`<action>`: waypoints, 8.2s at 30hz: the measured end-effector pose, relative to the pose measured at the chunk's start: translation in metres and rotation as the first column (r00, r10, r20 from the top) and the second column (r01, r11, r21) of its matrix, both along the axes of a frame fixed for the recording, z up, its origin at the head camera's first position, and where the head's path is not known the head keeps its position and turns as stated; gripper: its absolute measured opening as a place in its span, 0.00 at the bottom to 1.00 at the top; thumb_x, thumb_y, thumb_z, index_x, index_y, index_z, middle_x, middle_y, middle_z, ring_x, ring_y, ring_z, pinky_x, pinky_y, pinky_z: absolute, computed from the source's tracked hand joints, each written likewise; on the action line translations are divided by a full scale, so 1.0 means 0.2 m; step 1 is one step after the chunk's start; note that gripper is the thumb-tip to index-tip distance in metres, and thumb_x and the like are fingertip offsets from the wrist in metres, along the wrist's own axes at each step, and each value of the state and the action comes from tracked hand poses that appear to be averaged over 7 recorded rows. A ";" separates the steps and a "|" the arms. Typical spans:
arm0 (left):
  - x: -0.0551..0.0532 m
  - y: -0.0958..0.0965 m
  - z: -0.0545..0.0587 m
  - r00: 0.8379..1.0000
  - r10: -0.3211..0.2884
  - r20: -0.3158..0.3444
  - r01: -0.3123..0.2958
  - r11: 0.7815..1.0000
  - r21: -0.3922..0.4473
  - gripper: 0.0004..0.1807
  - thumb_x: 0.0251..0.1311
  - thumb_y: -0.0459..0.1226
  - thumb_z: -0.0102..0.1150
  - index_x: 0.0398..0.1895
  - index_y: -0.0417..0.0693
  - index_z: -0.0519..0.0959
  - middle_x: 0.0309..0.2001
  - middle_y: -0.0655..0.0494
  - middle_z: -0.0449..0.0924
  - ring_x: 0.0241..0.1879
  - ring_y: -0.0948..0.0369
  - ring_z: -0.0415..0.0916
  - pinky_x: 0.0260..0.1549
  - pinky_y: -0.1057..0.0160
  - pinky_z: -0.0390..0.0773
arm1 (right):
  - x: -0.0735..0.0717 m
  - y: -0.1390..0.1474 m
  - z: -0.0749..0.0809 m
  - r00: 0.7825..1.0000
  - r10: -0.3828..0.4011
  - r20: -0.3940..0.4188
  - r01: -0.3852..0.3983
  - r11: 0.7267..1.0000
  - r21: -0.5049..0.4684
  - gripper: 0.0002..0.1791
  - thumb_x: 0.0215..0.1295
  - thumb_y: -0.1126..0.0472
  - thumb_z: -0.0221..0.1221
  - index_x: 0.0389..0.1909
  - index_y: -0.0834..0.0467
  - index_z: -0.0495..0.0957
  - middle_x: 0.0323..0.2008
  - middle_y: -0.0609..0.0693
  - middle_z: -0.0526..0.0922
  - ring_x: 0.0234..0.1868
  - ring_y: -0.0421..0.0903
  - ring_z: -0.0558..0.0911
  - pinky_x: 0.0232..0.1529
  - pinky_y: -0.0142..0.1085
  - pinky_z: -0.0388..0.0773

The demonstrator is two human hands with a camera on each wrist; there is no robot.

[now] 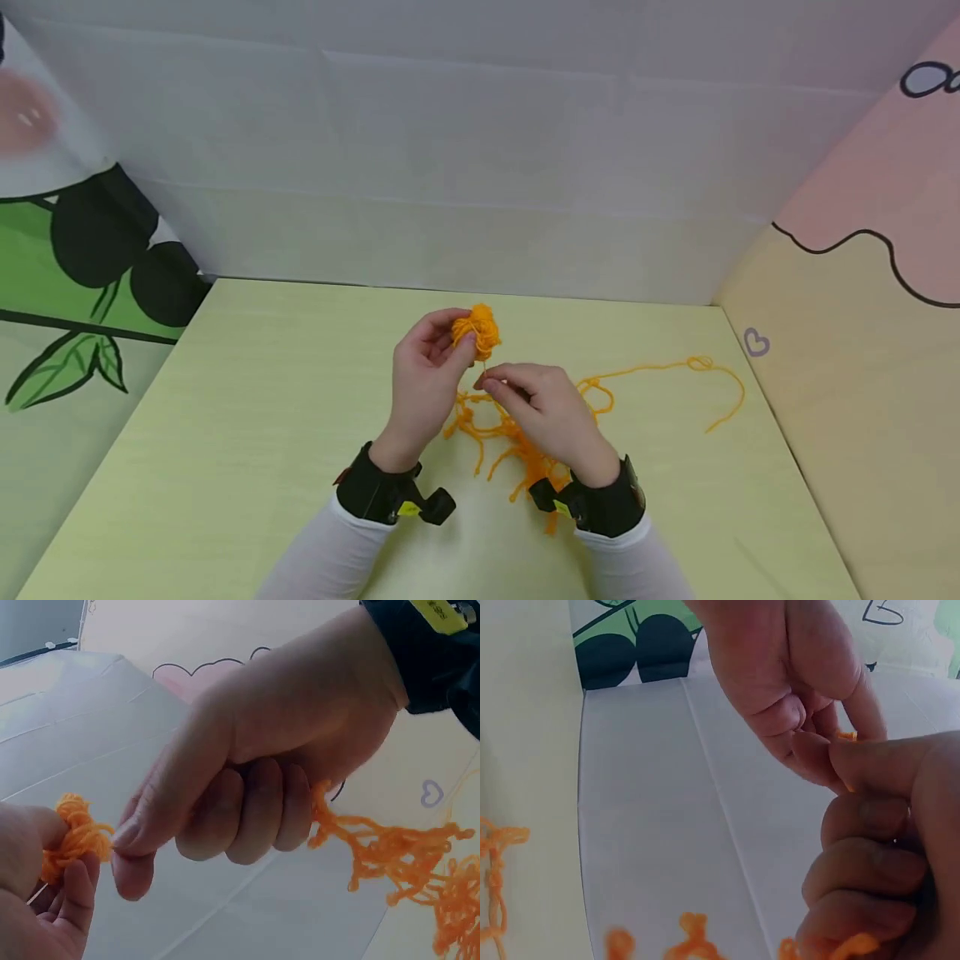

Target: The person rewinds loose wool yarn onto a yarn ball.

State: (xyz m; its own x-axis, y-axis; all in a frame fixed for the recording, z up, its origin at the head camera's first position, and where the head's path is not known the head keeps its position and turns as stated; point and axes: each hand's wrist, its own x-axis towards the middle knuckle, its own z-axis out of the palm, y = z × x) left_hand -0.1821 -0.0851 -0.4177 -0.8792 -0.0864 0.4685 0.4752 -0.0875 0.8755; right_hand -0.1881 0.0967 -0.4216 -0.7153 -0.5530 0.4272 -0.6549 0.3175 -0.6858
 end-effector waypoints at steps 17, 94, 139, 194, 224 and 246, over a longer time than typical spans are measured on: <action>-0.07 -0.07 -0.02 0.841 -0.414 -0.349 0.045 0.696 -0.717 0.30 0.62 0.23 0.59 0.69 0.38 0.68 0.50 0.50 0.75 0.39 0.63 0.69 0.33 0.68 0.75 | -0.01 0.11 0.05 0.967 -0.149 -0.205 0.116 0.980 -0.163 0.10 0.65 0.70 0.61 0.43 0.56 0.85 0.28 0.45 0.81 0.20 0.37 0.67 0.21 0.33 0.70; -0.08 -0.03 -0.01 0.868 -0.422 -0.261 0.193 0.771 -0.607 0.36 0.52 0.22 0.60 0.68 0.38 0.69 0.38 0.58 0.78 0.36 0.66 0.70 0.29 0.66 0.76 | -0.13 0.16 0.04 0.970 -0.116 -0.213 0.094 0.990 -0.108 0.09 0.64 0.66 0.64 0.44 0.55 0.85 0.28 0.44 0.82 0.20 0.37 0.67 0.19 0.33 0.70; -0.17 -0.03 -0.05 0.925 -0.286 -0.249 0.014 0.682 -0.731 0.38 0.53 0.23 0.61 0.71 0.48 0.68 0.35 0.61 0.74 0.33 0.67 0.68 0.29 0.69 0.75 | -0.15 0.18 0.07 0.971 -0.138 -0.197 0.127 0.990 -0.067 0.06 0.69 0.62 0.61 0.42 0.52 0.84 0.20 0.40 0.73 0.17 0.36 0.64 0.18 0.32 0.67; -0.12 0.02 0.04 0.931 -0.310 -0.194 0.114 0.751 -0.650 0.13 0.48 0.23 0.66 0.35 0.44 0.77 0.34 0.55 0.80 0.32 0.65 0.76 0.32 0.64 0.83 | -0.17 0.19 0.08 0.968 -0.138 -0.208 0.124 0.989 -0.078 0.05 0.68 0.62 0.61 0.41 0.52 0.85 0.28 0.41 0.82 0.18 0.37 0.64 0.18 0.33 0.67; -0.18 -0.02 -0.02 0.971 0.123 -0.207 -0.219 0.809 -0.545 0.18 0.55 0.27 0.64 0.50 0.45 0.84 0.37 0.57 0.78 0.32 0.65 0.75 0.29 0.63 0.82 | -0.16 0.14 0.04 0.997 -0.003 -0.074 0.014 0.989 0.150 0.10 0.75 0.50 0.54 0.40 0.46 0.84 0.24 0.35 0.75 0.19 0.35 0.67 0.23 0.34 0.70; -0.14 0.02 0.03 0.881 -0.414 -0.228 0.218 0.784 -0.581 0.34 0.52 0.21 0.58 0.67 0.38 0.71 0.39 0.56 0.75 0.35 0.63 0.67 0.27 0.68 0.71 | -0.22 0.21 0.04 0.989 -0.143 -0.038 0.143 0.990 -0.015 0.09 0.73 0.56 0.57 0.45 0.48 0.84 0.14 0.41 0.65 0.13 0.39 0.61 0.16 0.33 0.60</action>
State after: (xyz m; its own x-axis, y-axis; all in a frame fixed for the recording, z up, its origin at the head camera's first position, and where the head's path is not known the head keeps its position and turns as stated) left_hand -0.2104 -0.0819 -0.4114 -0.5973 0.5130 0.6164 0.7668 0.1400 0.6265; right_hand -0.2328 0.1383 -0.4137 -0.7694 -0.4405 0.4626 -0.6297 0.4015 -0.6651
